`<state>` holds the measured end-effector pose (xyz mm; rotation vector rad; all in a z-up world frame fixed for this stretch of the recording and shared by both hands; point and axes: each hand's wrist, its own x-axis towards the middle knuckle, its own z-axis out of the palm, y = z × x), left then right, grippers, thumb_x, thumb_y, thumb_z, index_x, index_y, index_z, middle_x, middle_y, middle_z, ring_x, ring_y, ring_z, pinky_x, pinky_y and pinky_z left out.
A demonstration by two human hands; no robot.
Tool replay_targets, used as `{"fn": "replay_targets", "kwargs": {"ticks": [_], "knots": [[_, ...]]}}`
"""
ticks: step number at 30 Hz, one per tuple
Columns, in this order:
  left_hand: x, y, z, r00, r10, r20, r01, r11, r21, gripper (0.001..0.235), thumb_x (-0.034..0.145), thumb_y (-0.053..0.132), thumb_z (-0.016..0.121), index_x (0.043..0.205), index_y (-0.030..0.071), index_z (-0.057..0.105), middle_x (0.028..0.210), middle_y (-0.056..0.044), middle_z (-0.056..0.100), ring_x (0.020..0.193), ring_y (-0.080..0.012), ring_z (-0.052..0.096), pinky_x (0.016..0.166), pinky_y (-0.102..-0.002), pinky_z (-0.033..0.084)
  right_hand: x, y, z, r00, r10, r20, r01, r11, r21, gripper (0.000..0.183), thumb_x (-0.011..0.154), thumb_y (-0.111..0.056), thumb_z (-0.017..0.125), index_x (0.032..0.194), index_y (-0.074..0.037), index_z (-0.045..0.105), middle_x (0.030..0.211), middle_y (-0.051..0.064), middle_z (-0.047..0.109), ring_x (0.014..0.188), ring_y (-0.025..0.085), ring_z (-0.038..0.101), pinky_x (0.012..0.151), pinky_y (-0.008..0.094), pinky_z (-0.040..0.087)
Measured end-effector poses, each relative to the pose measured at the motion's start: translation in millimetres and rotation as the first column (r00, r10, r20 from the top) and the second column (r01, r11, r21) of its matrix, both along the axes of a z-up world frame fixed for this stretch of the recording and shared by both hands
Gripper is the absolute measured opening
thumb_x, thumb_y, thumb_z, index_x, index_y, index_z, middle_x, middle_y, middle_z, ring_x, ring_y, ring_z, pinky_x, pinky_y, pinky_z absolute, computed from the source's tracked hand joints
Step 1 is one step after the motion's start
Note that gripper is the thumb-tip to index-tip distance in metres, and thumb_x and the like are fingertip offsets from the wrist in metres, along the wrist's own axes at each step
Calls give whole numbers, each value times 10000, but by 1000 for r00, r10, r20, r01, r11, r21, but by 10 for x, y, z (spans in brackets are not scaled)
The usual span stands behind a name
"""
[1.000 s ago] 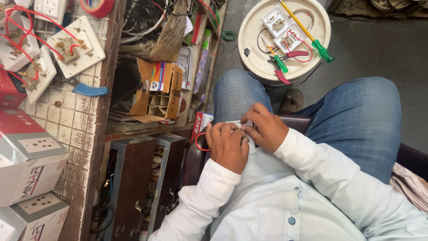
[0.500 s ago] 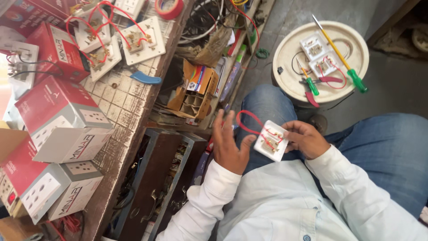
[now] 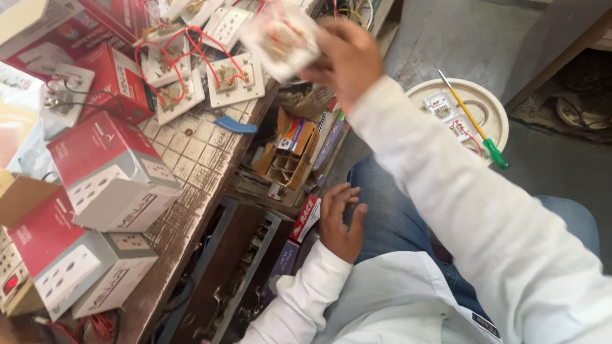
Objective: The person assembles an electrical switch by connecting red wires to terminals, securing them with a screwdriver, and wrapping connections with red electrical tape. The person uses pliers to strip wire ends and repeats the process for multiple terminals on the switch.
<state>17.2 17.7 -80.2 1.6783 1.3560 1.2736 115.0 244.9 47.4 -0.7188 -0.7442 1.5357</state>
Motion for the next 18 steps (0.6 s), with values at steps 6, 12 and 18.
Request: {"fn": "replay_targets", "kwargs": {"ticks": [6,12,18], "knots": [[-54,30,-6,998,-23,54,26,998,-57,301,941,83,670,1232,7,650,1315,-176,574,1016,-247,696,921,-354,588,224,-229,-551,914,-188,359,66,943,326,245,1017,-205,670,1123,14,638,908,64,681,747,132,700,658,284,586],[-23,81,72,995,-94,16,95,983,-160,251,921,52,679,1169,13,682,1249,-148,639,981,-232,715,881,-345,599,1803,-1242,-2257,770,135,624,7,976,-219,176,911,-158,714,1003,-9,701,786,38,700,692,117,673,640,282,568],[164,257,130,985,-163,-60,144,961,-235,214,908,58,681,1116,17,708,1146,-138,690,943,-237,723,845,-332,593,3104,-1140,-3072,461,71,884,412,866,-284,182,908,-128,726,1071,-51,749,899,123,742,734,211,682,632,379,553]]}}
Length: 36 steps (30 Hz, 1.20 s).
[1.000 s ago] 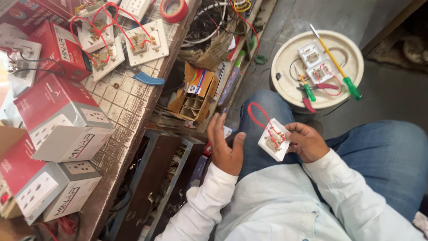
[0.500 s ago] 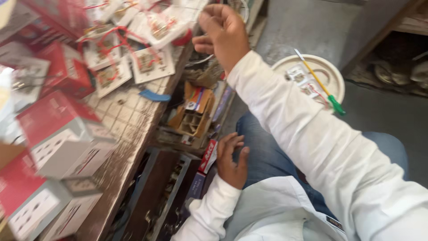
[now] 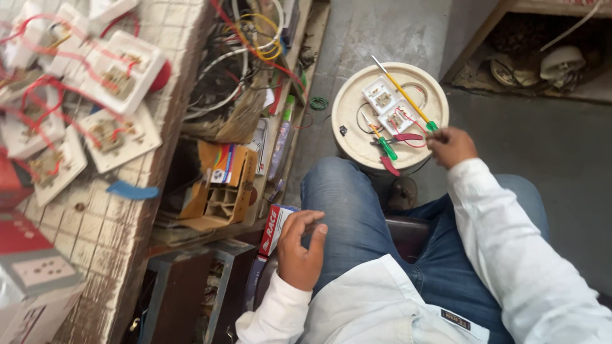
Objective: The person assembles an electrical switch by connecting red wires to terminals, securing them with a screwdriver, and wrapping connections with red electrical tape. The person uses pliers to strip wire ends and repeats the process for multiple terminals on the switch.
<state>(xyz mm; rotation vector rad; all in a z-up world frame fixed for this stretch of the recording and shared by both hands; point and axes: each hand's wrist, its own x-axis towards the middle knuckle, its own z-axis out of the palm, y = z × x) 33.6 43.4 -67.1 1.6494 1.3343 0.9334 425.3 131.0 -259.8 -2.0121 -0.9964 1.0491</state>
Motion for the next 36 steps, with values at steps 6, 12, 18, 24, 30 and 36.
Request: {"fn": "replay_targets", "kwargs": {"ticks": [6,12,18,24,30,36], "knots": [[312,687,-239,952,-242,-186,251,968,27,216,906,66,677,1120,58,707,1105,-141,696,960,-308,707,843,-368,566,-245,194,-303,852,114,510,-140,990,13,200,806,-158,764,1001,-136,801,1046,157,745,997,363,691,862,465,539],[835,1833,-1030,702,-219,-678,368,926,83,337,797,-9,633,1095,107,738,1119,-163,658,1111,-378,594,945,-464,476,-595,223,-93,899,243,363,-222,970,-98,327,862,-269,757,1157,-133,732,1118,155,721,1040,367,680,910,471,529],[988,2742,-1849,131,168,-977,534,818,213,275,971,240,506,1050,179,762,1220,-159,664,1310,-385,540,1190,-604,234,-851,226,-196,803,347,484,-406,914,18,515,824,-242,772,1275,-63,601,1147,212,690,1052,400,663,887,490,520],[822,2902,-1563,-128,-175,-976,213,956,-200,298,933,372,581,1030,167,774,1137,-166,702,1146,-385,611,1012,-551,364,-719,493,-575,935,163,-316,-173,985,-5,508,856,-112,671,1351,-69,563,955,205,666,829,381,666,780,474,519],[822,2365,-359,590,-208,-780,28,971,-238,341,906,461,689,966,140,790,970,-174,739,920,-407,684,799,-502,518,-474,926,-630,998,54,39,-63,954,292,78,872,-38,675,912,-2,619,856,159,626,822,343,646,751,462,513],[285,1304,616,919,-230,-320,293,942,164,144,964,110,583,955,71,721,967,-115,738,861,-294,707,766,-385,545,-830,1385,-443,687,117,717,-438,854,280,135,719,-31,695,845,-59,656,922,155,657,906,383,623,740,512,498]]}}
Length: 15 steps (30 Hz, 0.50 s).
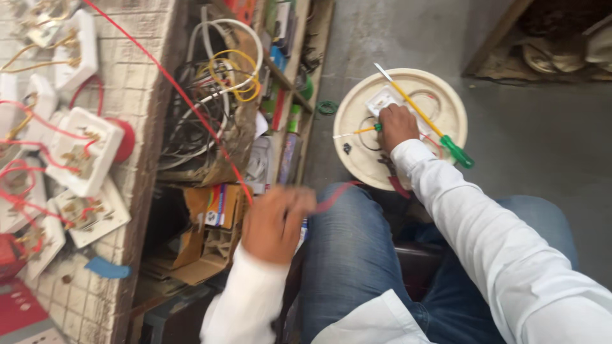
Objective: The person assembles an electrical switch by connecting red wires to terminals, securing them with a screwdriver, and wrapping connections with red electrical tape. The person uses pliers to strip wire ends and repeats the process for multiple terminals on the switch.
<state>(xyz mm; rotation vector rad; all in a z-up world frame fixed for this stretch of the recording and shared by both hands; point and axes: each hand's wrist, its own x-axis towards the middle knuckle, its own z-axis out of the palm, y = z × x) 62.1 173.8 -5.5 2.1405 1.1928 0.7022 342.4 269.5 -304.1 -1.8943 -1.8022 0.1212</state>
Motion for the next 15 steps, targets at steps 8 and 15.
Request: {"fn": "replay_targets", "kwargs": {"ticks": [8,15], "knots": [[-1167,-736,430,958,-241,-152,130,845,-518,175,792,229,821,930,123,847,692,-64,646,692,-210,652,650,-358,493,20,252,-63,1000,-1,-30,3,999,51,91,773,-22,680,845,-77,669,910,152,664,897,391,620,801,498,509],[-1146,-922,-78,494,-227,-840,-54,955,-290,80,793,110,680,818,129,754,943,-123,694,985,-325,664,919,-449,510,-94,-398,558,957,63,-282,-46,997,66,125,942,-86,750,896,-50,640,919,197,645,908,417,632,799,484,497]]}}
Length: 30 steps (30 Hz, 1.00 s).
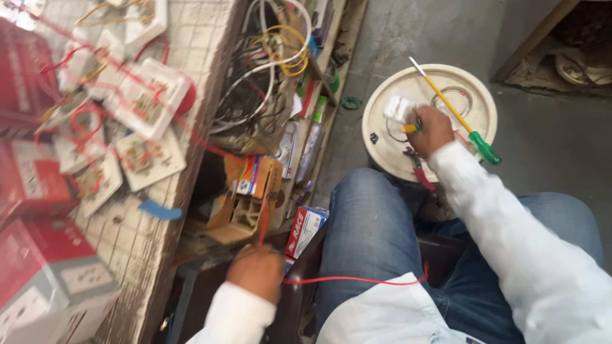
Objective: The person assembles an electrical switch by connecting red wires to terminals, securing them with a screwdriver, and wrapping connections with red electrical tape. The person uses pliers to strip wire ends and repeats the process for multiple terminals on the switch.
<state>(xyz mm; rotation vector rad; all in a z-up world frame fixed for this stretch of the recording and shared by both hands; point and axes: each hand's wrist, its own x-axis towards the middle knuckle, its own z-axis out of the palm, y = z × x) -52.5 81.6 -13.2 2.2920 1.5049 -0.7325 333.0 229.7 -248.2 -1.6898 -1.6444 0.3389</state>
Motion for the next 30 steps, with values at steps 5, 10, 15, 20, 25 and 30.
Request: {"fn": "replay_targets", "kwargs": {"ticks": [5,10,15,20,25,30], "knots": [[882,-441,-318,679,-293,673,67,938,341,381,855,84,572,1222,17,648,1296,-234,604,1225,-419,578,999,-527,466,-454,-1237,565,834,458,-308,-454,887,89,211,661,16,715,768,-93,570,881,79,665,872,304,648,791,396,516],[1214,-780,-671,686,-474,552,286,873,395,319,825,262,656,1070,60,678,1152,-149,644,1182,-387,558,933,-611,417,-697,-1564,969,795,587,-152,-583,809,72,300,590,27,712,735,-90,477,849,75,603,825,336,583,710,419,476],[1021,-1079,-573,733,-119,669,222,972,-71,230,976,318,678,997,89,673,964,-133,618,912,-353,662,728,-494,519,-782,-1777,1255,661,732,-165,-735,676,55,333,585,21,728,720,-93,446,820,73,565,812,336,575,672,424,469],[628,-1133,-243,597,123,793,68,977,-203,187,916,296,722,921,109,743,843,-108,663,807,-351,674,703,-453,519,-864,-2053,1151,590,734,-336,-734,661,157,308,732,20,745,742,-98,461,896,87,583,867,316,614,732,382,501],[442,-1103,-152,765,199,613,62,924,-377,182,908,296,709,988,153,789,903,-105,656,873,-321,672,781,-429,529,-417,-1653,454,981,-8,-194,-45,963,-266,232,871,-180,805,860,-60,607,878,177,690,838,372,677,769,426,529],[575,-1264,-388,589,-20,808,226,964,-142,336,807,154,703,1130,69,735,1123,-152,633,1123,-388,613,936,-442,493,-178,-997,-581,994,-94,-47,59,868,-493,453,898,-250,736,1261,-49,554,1081,237,711,1012,438,688,892,504,536]]}}
